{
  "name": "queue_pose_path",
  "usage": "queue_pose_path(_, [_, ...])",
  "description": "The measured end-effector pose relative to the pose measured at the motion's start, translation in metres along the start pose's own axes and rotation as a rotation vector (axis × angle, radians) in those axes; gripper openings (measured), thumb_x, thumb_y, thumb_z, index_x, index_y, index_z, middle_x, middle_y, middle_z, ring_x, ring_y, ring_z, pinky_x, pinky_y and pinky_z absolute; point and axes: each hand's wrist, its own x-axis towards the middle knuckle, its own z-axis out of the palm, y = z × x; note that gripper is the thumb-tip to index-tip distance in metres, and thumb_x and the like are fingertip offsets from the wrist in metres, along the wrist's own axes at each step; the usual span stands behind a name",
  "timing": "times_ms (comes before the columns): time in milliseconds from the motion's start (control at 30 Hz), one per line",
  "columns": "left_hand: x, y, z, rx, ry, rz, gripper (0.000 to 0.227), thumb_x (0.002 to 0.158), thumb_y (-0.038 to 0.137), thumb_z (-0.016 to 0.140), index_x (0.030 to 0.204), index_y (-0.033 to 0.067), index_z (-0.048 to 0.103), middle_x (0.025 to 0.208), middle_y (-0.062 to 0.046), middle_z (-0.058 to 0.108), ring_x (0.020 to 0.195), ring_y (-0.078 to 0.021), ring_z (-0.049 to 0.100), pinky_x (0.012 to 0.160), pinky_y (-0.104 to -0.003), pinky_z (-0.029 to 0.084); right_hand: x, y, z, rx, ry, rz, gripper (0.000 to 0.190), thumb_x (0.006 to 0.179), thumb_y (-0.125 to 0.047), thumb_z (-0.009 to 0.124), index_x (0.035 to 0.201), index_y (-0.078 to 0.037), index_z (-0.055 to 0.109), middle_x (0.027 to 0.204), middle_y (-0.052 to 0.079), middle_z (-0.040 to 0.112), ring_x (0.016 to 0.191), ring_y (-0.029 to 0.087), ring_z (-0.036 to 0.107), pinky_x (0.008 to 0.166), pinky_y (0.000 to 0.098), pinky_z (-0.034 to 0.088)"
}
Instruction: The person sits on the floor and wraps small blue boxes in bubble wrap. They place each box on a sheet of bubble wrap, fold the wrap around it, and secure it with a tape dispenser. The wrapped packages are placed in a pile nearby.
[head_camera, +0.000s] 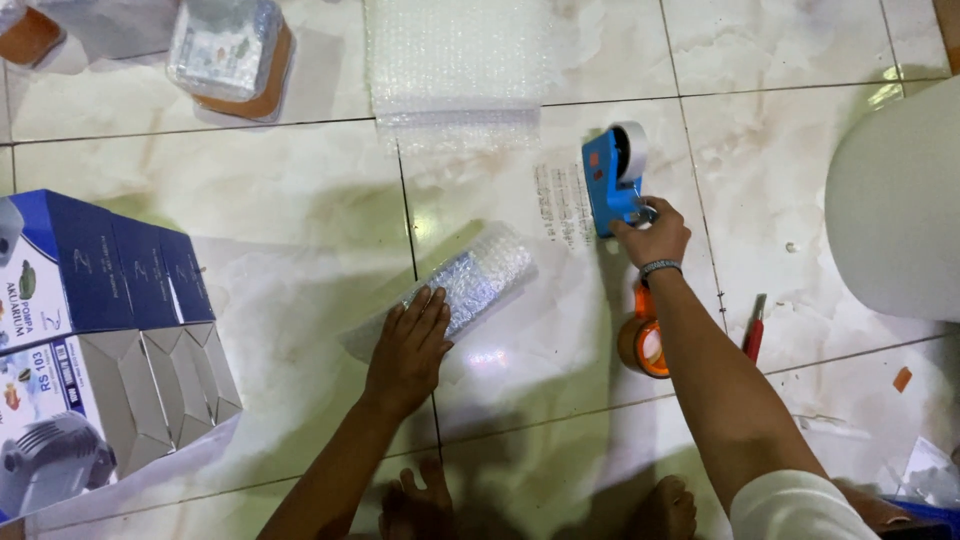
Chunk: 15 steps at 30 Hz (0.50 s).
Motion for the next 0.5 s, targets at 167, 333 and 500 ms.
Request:
queue_pose_path(167, [-0.002,-0.003,-0.001,-0.035,-0.007,-0.015,0.042,0.093,0.030,0.048,0.126,0.0042,0.049,0.142,-0.013,0.041,0.131,-0.0322,0.037,0.100,-0.046,0.029,0.025,-0.038,-0.002,0.321,-0.190,0.056,0.048,0.063,-0.032,0.086,0.099,-0.008,0.066,0.081,0.011,0.066,0.077,0.019,0.065,0.066,0.0270,0.053])
queue_pose_path(333, [0.001,-0.002,-0.002,-0.005,-0.002,-0.022,0.041,0.094,0.031,0.047,0.125,0.0053,0.050,0.142,-0.012,0.042,0.131,-0.0308,0.038,0.100,-0.044,0.029,0.034,-0.065,-0.023,0.142,-0.154,0.095,0.037,0.075,-0.041,0.078,0.083,-0.007,0.069,0.076,0.016,0.067,0.071,0.027,0.068,0.065,0.0417,0.054])
queue_pose_path(500, [0.008,-0.002,-0.006,-0.023,0.024,-0.025,0.040,0.093,0.030,0.048,0.124,0.0049,0.051,0.140,-0.012,0.044,0.128,-0.0324,0.041,0.097,-0.045,0.032,0.010,-0.026,0.011,1.046,-0.083,0.487,0.007,0.071,-0.004,0.063,0.075,-0.004,0.058,0.058,0.010,0.055,0.049,0.018,0.054,0.055,0.0376,0.054])
